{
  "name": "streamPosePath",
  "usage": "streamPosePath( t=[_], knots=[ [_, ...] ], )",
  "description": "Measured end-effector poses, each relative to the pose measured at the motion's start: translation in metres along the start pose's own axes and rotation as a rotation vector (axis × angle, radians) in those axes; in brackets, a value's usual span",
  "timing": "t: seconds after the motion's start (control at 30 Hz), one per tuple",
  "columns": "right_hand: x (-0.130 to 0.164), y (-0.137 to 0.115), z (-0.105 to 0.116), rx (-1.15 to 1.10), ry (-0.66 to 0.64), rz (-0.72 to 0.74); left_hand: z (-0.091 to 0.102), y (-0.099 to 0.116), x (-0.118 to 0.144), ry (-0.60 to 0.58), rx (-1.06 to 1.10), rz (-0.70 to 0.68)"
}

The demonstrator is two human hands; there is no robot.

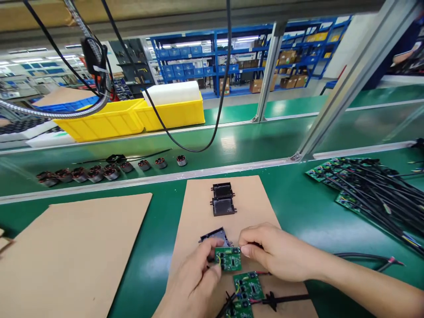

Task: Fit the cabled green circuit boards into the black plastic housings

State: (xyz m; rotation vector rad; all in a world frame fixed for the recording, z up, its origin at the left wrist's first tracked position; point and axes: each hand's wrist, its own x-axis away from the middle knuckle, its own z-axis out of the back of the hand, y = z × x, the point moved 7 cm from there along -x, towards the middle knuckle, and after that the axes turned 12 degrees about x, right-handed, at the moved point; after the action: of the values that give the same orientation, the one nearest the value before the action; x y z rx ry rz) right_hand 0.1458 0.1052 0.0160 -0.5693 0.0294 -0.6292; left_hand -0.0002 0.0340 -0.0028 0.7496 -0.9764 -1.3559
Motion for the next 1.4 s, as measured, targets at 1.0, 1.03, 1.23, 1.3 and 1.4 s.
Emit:
streamPosePath(
  t=[1.0,1.03,1.23,1.3,1.4],
  knots=[
    [-0.058,-0.022,-0.037,0.638,0.014,0.382,0.01,-0.051,-0.026,-0.159,-0.23,0.01],
    [-0.056,-0.022,-0.039,0.651,0.031,0.366,0.009,-0.05,-0.026,-0.16,-0.226,0.0],
    [-0.05,-0.018,-0.05,0.625,0.059,0.311,0.009,-0.047,-0.024,-0.16,-0.239,-0.1],
    [-0.049,-0.017,-0.051,0.662,0.107,0.283,0.009,-0.046,-0.023,-0.139,-0.255,-0.133],
    [-0.048,-0.019,-0.055,0.679,0.13,0.268,0.007,-0.045,-0.023,-0.109,-0.264,-0.184]
  ],
)
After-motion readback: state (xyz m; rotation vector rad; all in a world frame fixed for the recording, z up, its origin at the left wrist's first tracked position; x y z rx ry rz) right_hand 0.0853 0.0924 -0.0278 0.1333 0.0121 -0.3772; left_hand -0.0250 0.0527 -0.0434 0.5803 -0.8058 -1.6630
